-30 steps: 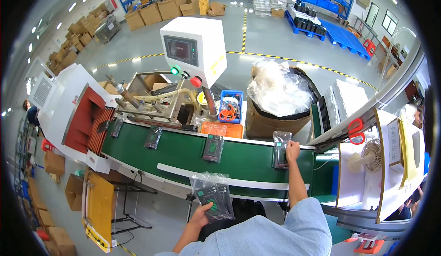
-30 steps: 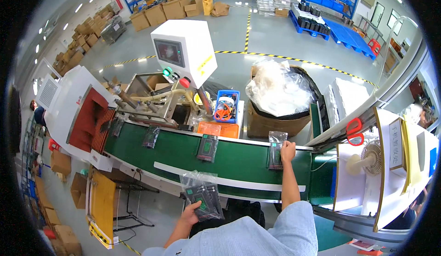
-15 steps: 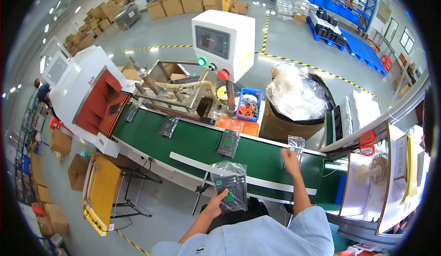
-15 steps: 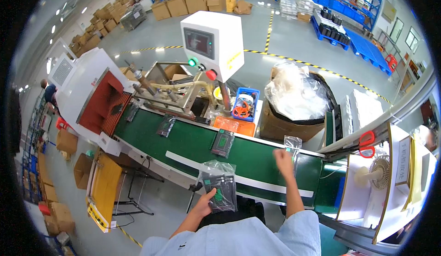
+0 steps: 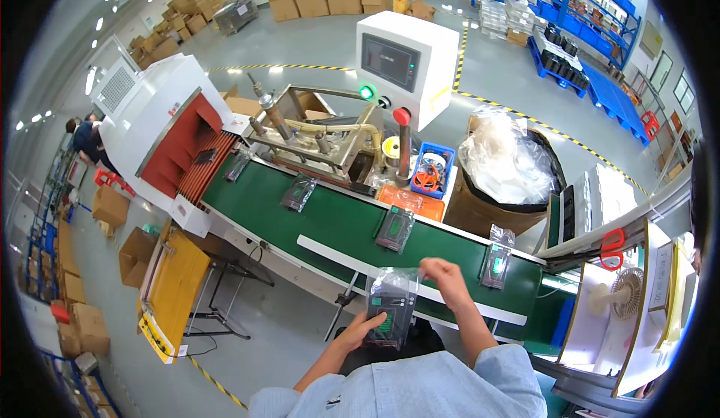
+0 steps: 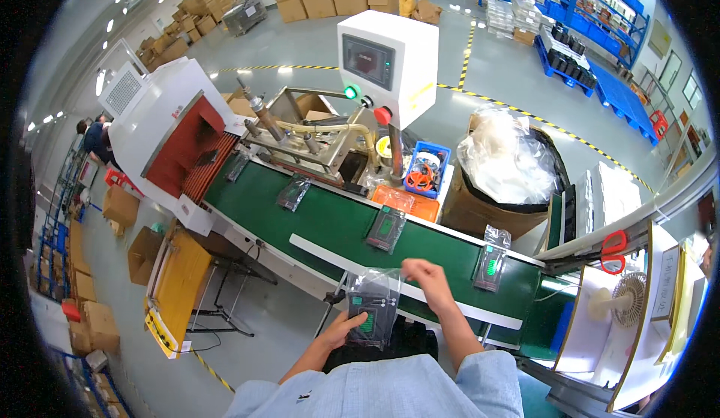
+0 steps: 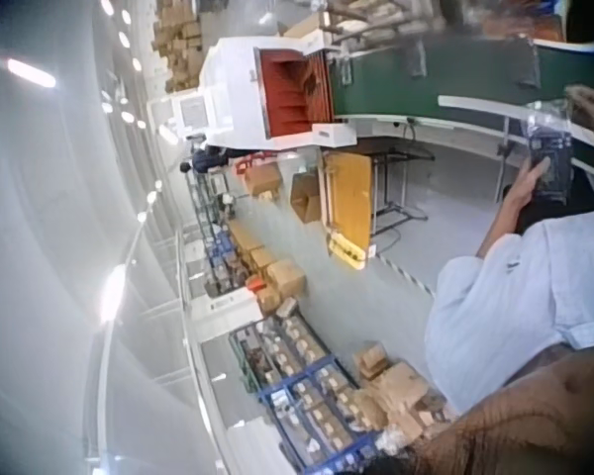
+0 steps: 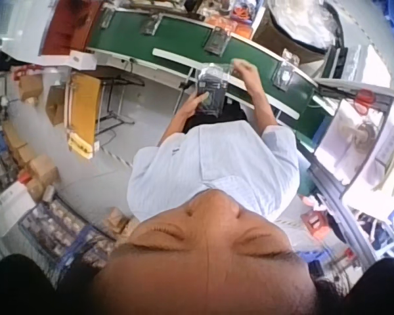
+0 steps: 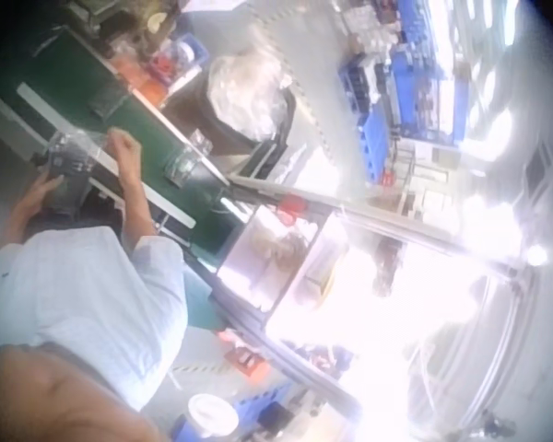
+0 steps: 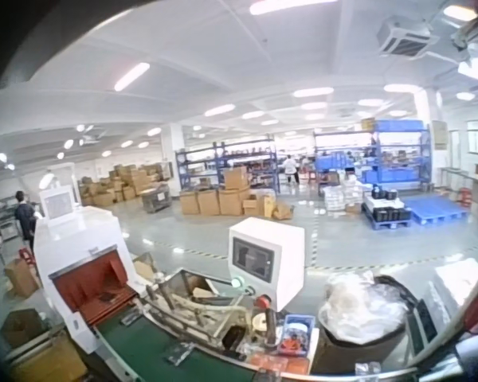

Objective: The person places small, individually wrapped electronic components onto a moving conveyor belt in a factory setting. The person repeatedly picks up items from a stack and positions them on the belt, which transports them to a downstream workstation where other workers are visible.

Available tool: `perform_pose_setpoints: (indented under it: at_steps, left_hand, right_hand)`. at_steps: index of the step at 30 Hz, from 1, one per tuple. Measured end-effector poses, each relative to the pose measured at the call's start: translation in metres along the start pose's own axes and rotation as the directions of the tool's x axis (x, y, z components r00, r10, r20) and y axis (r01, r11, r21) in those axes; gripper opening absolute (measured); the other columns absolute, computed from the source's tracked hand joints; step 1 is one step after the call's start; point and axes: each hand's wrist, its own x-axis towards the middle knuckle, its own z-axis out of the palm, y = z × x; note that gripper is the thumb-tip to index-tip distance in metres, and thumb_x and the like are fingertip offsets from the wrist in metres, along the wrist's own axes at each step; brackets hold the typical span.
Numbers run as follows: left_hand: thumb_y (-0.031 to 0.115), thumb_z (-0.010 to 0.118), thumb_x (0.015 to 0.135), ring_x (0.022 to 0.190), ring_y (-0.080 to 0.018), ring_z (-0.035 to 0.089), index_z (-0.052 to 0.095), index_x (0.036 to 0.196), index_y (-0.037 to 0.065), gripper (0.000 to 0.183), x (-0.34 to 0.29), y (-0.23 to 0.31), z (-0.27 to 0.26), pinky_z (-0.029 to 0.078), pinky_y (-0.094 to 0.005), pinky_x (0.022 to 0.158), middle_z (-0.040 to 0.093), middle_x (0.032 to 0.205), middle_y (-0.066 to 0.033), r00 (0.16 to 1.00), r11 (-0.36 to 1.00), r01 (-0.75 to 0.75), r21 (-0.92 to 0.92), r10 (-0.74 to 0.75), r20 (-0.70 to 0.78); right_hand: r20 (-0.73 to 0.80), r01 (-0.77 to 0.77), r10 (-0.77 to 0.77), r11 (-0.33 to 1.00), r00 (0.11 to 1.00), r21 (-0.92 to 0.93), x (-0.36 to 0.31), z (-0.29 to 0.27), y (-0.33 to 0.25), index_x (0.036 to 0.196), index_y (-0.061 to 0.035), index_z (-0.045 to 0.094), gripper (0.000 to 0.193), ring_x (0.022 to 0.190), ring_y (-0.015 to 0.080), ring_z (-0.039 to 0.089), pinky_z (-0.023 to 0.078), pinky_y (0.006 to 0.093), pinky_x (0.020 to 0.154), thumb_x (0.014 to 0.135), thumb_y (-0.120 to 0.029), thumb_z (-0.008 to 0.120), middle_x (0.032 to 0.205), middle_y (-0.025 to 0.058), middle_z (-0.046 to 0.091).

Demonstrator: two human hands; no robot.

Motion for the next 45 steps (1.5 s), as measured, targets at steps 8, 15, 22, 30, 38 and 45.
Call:
perform_pose_setpoints:
  at_steps: [8,15,22,30,38,45]
  left_hand:
    - [0.028,0.058,0.085,0.096,-0.0166,0.055,0.041,0.124,0.005,0.049,-0.004,-0.002,0.008,0.046,-0.0307,0.082,0.054,0.111,-0.0080,0.999,0.979,-0.032,-0.200,0.031,-0.011]
    - [0.030,0.058,0.085,0.097,-0.0128,0.054,0.046,0.120,0.005,0.045,0.003,0.002,0.007,0.043,-0.0289,0.084,0.056,0.107,-0.0055,0.988,0.979,-0.151,-0.137,0.148,-0.031]
    - [0.027,0.055,0.086,0.096,-0.0190,0.057,0.045,0.119,0.004,0.042,0.008,0.029,0.002,0.048,-0.0342,0.082,0.056,0.109,-0.0082,0.952,0.879,-0.304,-0.368,0.284,-0.109]
    - [0.036,0.045,0.089,0.104,-0.0251,0.053,0.046,0.118,0.001,0.046,-0.004,0.065,-0.012,0.039,-0.0442,0.093,0.054,0.114,-0.0119,0.889,0.778,-0.457,-0.431,0.385,-0.249]
    - [0.030,0.048,0.088,0.115,-0.0287,0.045,0.034,0.127,-0.002,0.053,0.002,0.023,0.000,0.040,-0.0451,0.093,0.045,0.125,-0.0176,0.947,0.843,-0.321,-0.431,0.295,-0.128]
    - [0.026,0.048,0.088,0.113,-0.0304,0.046,0.034,0.126,-0.002,0.050,0.001,0.012,0.039,0.039,-0.0447,0.094,0.045,0.124,-0.0202,0.965,0.854,-0.254,-0.453,0.257,-0.058]
  right_hand:
    - [0.259,-0.163,0.243,0.942,0.935,-0.295,-0.025,0.007,0.018,0.101,0.0028,0.061,0.028,0.072,0.0096,0.053,0.043,0.0228,0.069,0.082,-0.018,0.060,0.079,0.0026,0.059]
    - [0.136,-0.111,0.138,0.975,0.981,-0.191,-0.033,0.017,0.019,0.093,0.0061,0.063,0.020,0.067,0.0097,0.052,0.040,0.0219,0.063,0.077,-0.007,0.059,0.073,0.0025,0.058]
    - [0.207,-0.049,0.122,0.945,0.971,-0.325,-0.033,0.002,0.016,0.084,0.0045,0.064,0.015,0.065,0.0070,0.049,0.037,0.0207,0.060,0.078,-0.008,0.060,0.070,0.0000,0.056]
    - [-0.280,0.049,-0.196,0.889,0.940,-0.456,-0.038,-0.119,-0.007,0.062,-0.0021,0.050,0.031,0.062,0.0052,0.036,0.029,0.0227,0.055,0.084,-0.024,0.055,0.061,-0.0057,0.041]
    - [-0.776,-0.160,-0.394,0.835,0.493,-0.526,-0.065,-0.338,0.013,0.079,0.0013,0.061,0.021,0.060,0.0091,0.045,0.038,0.0263,0.057,0.081,-0.020,0.057,0.061,0.0015,0.052]
    - [-0.778,-0.293,-0.359,0.779,0.516,-0.554,0.005,-0.363,0.082,0.084,-0.0039,0.066,0.024,0.065,0.0201,0.058,0.044,0.0331,0.064,0.074,-0.024,0.059,0.068,0.0125,0.061]
